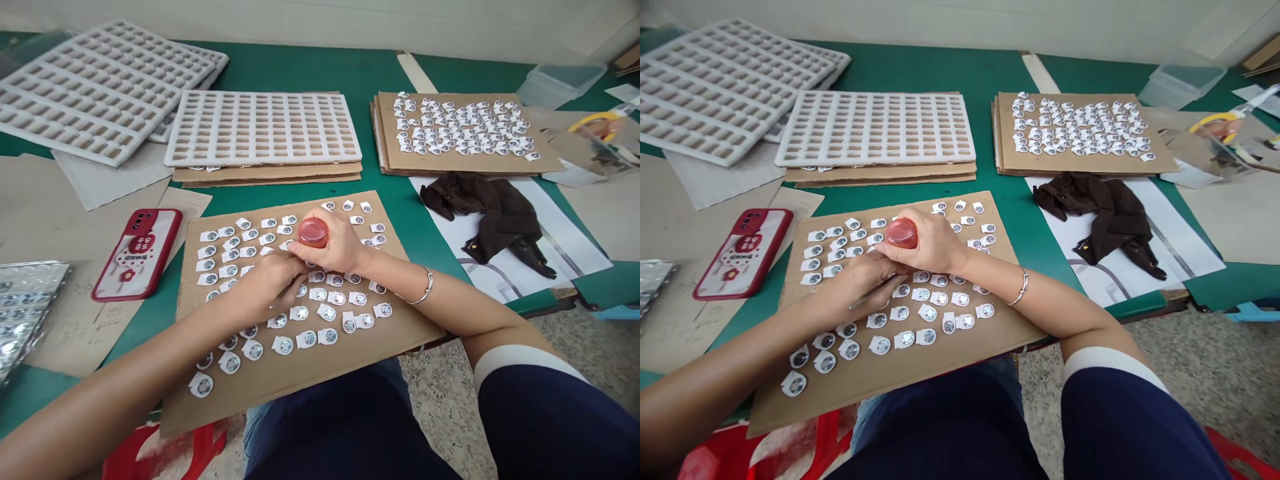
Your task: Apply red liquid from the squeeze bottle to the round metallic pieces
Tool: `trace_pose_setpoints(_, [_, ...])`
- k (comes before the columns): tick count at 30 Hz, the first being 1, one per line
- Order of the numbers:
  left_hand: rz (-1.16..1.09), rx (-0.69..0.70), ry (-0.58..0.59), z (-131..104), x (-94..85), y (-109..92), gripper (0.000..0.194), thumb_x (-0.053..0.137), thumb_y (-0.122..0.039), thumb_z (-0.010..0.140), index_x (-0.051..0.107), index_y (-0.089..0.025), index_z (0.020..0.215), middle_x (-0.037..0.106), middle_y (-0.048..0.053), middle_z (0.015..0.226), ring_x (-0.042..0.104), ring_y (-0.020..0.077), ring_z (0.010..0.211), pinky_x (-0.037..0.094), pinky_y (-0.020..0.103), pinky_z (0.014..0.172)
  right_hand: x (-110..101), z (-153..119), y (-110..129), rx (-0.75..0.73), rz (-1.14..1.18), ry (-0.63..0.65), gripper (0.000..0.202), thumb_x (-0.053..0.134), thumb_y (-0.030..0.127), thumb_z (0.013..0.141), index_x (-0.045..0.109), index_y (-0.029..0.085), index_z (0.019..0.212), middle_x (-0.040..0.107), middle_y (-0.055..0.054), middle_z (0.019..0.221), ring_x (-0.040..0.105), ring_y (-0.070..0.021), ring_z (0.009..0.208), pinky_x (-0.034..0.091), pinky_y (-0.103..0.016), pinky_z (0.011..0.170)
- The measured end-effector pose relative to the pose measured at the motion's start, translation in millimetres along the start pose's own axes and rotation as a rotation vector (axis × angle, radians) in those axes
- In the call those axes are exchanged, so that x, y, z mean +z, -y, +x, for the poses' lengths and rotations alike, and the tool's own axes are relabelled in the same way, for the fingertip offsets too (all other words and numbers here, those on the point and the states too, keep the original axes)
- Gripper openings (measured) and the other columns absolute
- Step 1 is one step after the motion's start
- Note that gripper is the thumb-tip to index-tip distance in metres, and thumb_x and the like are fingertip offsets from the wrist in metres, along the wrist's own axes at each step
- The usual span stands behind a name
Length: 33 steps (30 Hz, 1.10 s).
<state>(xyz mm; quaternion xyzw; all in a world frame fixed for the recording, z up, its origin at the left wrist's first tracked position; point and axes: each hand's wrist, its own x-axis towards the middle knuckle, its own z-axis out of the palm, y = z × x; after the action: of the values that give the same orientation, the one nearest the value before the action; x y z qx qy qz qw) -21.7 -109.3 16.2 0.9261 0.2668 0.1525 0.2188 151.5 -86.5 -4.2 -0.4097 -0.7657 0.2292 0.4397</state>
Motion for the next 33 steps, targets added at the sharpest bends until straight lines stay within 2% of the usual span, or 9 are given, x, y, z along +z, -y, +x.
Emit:
trace_pose_setpoints(4, [-0.14,-0.075,0.025,4,-7.5,4,0.013,0.048,-0.009,0.08,0.057,-0.014,0.071,0.061,0.001,0.067,0.054,0.0102,0.059,0.041,0.023,0.054,-1,1,1,0.044,-0.006,-0.017,0.033,0.062,0.05,0.071,0.049,0.021,0.079,0.062,0.0,0.075,0.055,-0.0134,0.067,0.045,-0.031,0.066])
trace_pose_setpoints(11, [-0.219,-0.181,-0.013,2,-7.7,4,0.013,0.052,-0.013,0.079,0.064,-0.015,0.076,0.065,0.0,0.068,0.057,0.0106,0.06,0.043,0.024,0.058,-6,4,2,0.048,0.004,-0.054,0.033,0.064,0.048,0.068,0.049,0.02,0.077,0.06,0.001,0.072,0.054,-0.0119,0.064,0.045,-0.029,0.063])
trace_pose_setpoints(14, [-0.239,-0.243,-0.006,1,-11.8,3,0.012,0.053,-0.016,0.079,0.066,-0.016,0.078,0.066,0.0,0.069,0.058,0.0107,0.061,0.044,0.023,0.058,-18,10,8,0.046,0.037,-0.166,0.03,0.065,0.045,0.069,0.048,0.021,0.076,0.056,0.003,0.067,0.052,-0.011,0.06,0.046,-0.029,0.06])
trace_pose_setpoints(18, [-0.246,-0.332,-0.023,1,-15.6,4,0.015,0.054,-0.018,0.079,0.067,-0.018,0.086,0.067,0.0,0.073,0.06,0.0112,0.062,0.044,0.023,0.057,-35,14,16,0.124,0.134,-0.285,0.028,0.062,0.046,0.073,0.047,0.023,0.08,0.054,0.002,0.068,0.057,-0.0129,0.061,0.049,-0.031,0.058])
trace_pose_setpoints(22, [-0.232,-0.334,-0.061,2,-14.0,7,0.015,0.054,-0.017,0.077,0.068,-0.018,0.084,0.068,0.0,0.074,0.06,0.0115,0.063,0.044,0.024,0.057,-38,8,13,0.239,0.288,-0.25,0.027,0.056,0.047,0.078,0.044,0.025,0.087,0.052,0.003,0.066,0.059,-0.0124,0.049,0.044,-0.026,0.04])
trace_pose_setpoints(24, [-0.228,-0.341,-0.093,2,-11.9,7,0.015,0.055,-0.017,0.077,0.068,-0.017,0.083,0.068,0.001,0.074,0.06,0.0121,0.064,0.045,0.024,0.058,-35,6,8,0.266,0.319,-0.247,0.028,0.054,0.048,0.079,0.042,0.026,0.091,0.052,0.003,0.067,0.059,-0.0122,0.047,0.044,-0.026,0.038])
trace_pose_setpoints(28, [-0.228,-0.348,-0.125,-1,-5.0,11,0.014,0.055,-0.018,0.076,0.067,-0.015,0.083,0.068,0.003,0.074,0.06,0.0128,0.064,0.046,0.026,0.059,-30,3,0,0.266,0.324,-0.265,0.028,0.054,0.047,0.079,0.041,0.027,0.093,0.053,0.004,0.067,0.062,-0.0136,0.051,0.047,-0.027,0.041])
trace_pose_setpoints(33, [-0.196,-0.231,-0.148,-6,8.0,21,0.013,0.052,-0.016,0.078,0.064,-0.016,0.084,0.068,0.003,0.076,0.06,0.0122,0.064,0.046,0.025,0.058,-28,-1,-3,0.296,0.266,-0.287,0.029,0.06,0.045,0.075,0.045,0.024,0.088,0.057,0.003,0.071,0.064,-0.0145,0.061,0.051,-0.03,0.055])
